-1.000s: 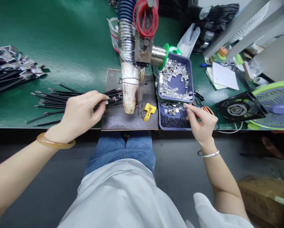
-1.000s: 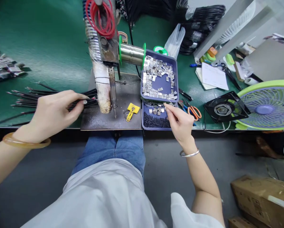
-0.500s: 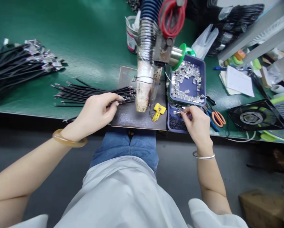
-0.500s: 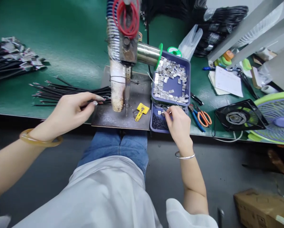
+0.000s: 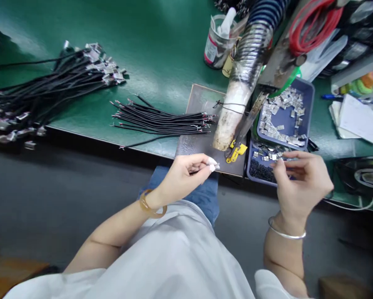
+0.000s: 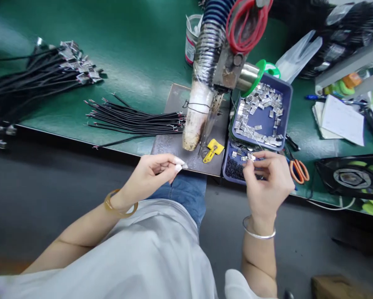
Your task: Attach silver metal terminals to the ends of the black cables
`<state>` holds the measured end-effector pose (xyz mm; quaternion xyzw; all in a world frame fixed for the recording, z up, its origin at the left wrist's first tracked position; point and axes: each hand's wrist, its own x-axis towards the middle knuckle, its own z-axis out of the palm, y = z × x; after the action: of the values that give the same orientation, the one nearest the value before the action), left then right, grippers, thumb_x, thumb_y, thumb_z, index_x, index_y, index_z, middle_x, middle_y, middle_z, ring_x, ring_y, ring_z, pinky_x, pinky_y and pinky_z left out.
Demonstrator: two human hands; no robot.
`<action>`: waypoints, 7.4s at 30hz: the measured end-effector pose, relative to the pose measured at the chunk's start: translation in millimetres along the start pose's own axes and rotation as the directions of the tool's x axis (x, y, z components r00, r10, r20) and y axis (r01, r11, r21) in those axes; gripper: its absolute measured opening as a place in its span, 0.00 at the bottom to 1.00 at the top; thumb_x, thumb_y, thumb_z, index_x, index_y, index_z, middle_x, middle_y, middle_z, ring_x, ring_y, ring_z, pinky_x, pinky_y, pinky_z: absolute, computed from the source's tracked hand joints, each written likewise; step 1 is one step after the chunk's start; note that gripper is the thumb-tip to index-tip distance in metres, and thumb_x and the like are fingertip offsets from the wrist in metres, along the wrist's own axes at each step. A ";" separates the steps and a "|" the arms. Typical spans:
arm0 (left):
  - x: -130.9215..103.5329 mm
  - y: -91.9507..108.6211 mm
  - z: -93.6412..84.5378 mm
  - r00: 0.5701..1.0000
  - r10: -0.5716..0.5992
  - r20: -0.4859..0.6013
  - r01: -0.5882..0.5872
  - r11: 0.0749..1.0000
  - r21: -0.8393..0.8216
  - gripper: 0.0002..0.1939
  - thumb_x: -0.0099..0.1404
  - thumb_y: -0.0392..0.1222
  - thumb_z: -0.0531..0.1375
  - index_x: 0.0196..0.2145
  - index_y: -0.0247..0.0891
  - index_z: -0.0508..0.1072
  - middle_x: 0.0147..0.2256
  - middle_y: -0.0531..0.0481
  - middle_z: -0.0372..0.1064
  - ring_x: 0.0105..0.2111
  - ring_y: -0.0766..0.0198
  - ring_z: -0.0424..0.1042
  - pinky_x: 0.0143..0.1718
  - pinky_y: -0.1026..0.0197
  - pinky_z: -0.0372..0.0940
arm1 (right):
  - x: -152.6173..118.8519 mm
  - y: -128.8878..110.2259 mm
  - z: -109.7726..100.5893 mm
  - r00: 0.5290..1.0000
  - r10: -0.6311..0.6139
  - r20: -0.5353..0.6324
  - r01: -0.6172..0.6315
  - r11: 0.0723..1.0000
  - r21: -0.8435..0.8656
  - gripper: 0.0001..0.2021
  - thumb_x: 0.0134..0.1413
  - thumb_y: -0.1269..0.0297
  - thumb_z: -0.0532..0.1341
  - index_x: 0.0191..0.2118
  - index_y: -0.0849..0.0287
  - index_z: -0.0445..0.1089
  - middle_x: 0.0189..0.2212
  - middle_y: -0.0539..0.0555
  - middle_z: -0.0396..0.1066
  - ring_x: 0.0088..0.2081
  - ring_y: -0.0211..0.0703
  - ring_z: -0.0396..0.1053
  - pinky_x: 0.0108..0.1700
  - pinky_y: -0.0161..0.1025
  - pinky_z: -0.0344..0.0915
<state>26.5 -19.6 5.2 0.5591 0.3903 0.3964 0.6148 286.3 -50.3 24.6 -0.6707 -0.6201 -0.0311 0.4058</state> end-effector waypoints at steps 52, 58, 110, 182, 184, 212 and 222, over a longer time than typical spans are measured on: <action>7.0 -15.2 29.0 0.948 -0.212 0.236 0.282 0.905 -0.319 0.19 0.65 0.54 0.64 0.30 0.34 0.72 0.19 0.55 0.64 0.19 0.72 0.60 0.22 0.68 0.57 | -58.5 -38.6 46.5 0.960 -0.279 -0.008 0.272 0.929 0.250 0.15 0.54 0.76 0.67 0.44 0.49 0.74 0.47 0.52 0.78 0.43 0.45 0.79 0.43 0.42 0.80; 11.6 -16.5 30.0 0.986 -0.159 0.054 0.168 0.937 -0.305 0.08 0.61 0.41 0.67 0.29 0.32 0.78 0.25 0.51 0.72 0.25 0.70 0.67 0.29 0.68 0.64 | -61.2 -41.4 38.9 0.956 -0.272 -0.106 0.290 0.924 0.248 0.14 0.60 0.73 0.63 0.49 0.51 0.72 0.44 0.53 0.80 0.41 0.46 0.80 0.38 0.43 0.80; 17.4 -12.9 36.5 0.944 0.264 -0.198 -0.227 0.955 0.193 0.08 0.62 0.30 0.61 0.26 0.33 0.77 0.20 0.56 0.62 0.19 0.75 0.55 0.18 0.71 0.49 | -42.2 -46.8 51.5 0.991 0.015 0.133 -0.076 0.879 0.470 0.07 0.58 0.76 0.65 0.37 0.55 0.73 0.40 0.51 0.79 0.39 0.41 0.79 0.40 0.39 0.78; 13.7 -17.1 30.3 0.984 0.128 -0.125 -0.111 0.984 0.140 0.04 0.65 0.36 0.61 0.33 0.34 0.75 0.27 0.51 0.72 0.24 0.70 0.68 0.25 0.69 0.62 | -46.5 -49.2 55.6 0.993 -0.115 -0.009 0.112 0.946 0.305 0.07 0.56 0.74 0.67 0.36 0.54 0.72 0.39 0.51 0.78 0.39 0.41 0.78 0.41 0.39 0.78; 11.8 -17.6 29.4 0.984 0.145 -0.102 -0.130 0.982 0.134 0.04 0.67 0.36 0.60 0.35 0.34 0.75 0.30 0.48 0.74 0.27 0.68 0.71 0.27 0.68 0.64 | -45.5 -49.9 54.9 0.995 0.015 0.103 -0.058 0.901 0.429 0.04 0.58 0.72 0.66 0.34 0.55 0.72 0.38 0.52 0.77 0.38 0.41 0.78 0.38 0.39 0.78; 15.7 -20.7 37.4 0.959 0.210 -0.188 -0.204 0.977 0.056 0.03 0.68 0.35 0.61 0.37 0.33 0.75 0.29 0.51 0.73 0.27 0.71 0.71 0.27 0.73 0.65 | -33.4 -50.6 58.8 0.992 -0.125 0.016 0.111 0.924 0.365 0.09 0.55 0.77 0.67 0.35 0.54 0.74 0.37 0.49 0.77 0.39 0.40 0.76 0.43 0.40 0.75; 13.9 -24.6 41.0 0.969 0.143 -0.201 -0.140 0.990 0.029 0.04 0.68 0.36 0.60 0.36 0.33 0.74 0.31 0.50 0.75 0.29 0.70 0.74 0.31 0.74 0.67 | -38.3 -46.7 61.0 0.991 -0.127 0.033 0.107 0.927 0.359 0.09 0.56 0.76 0.67 0.35 0.54 0.72 0.37 0.49 0.77 0.39 0.39 0.76 0.44 0.40 0.75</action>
<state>70.9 -23.7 -17.0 0.5466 0.4128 0.4912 0.5381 209.4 -50.2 -13.4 -0.5485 -0.6654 0.0765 0.5006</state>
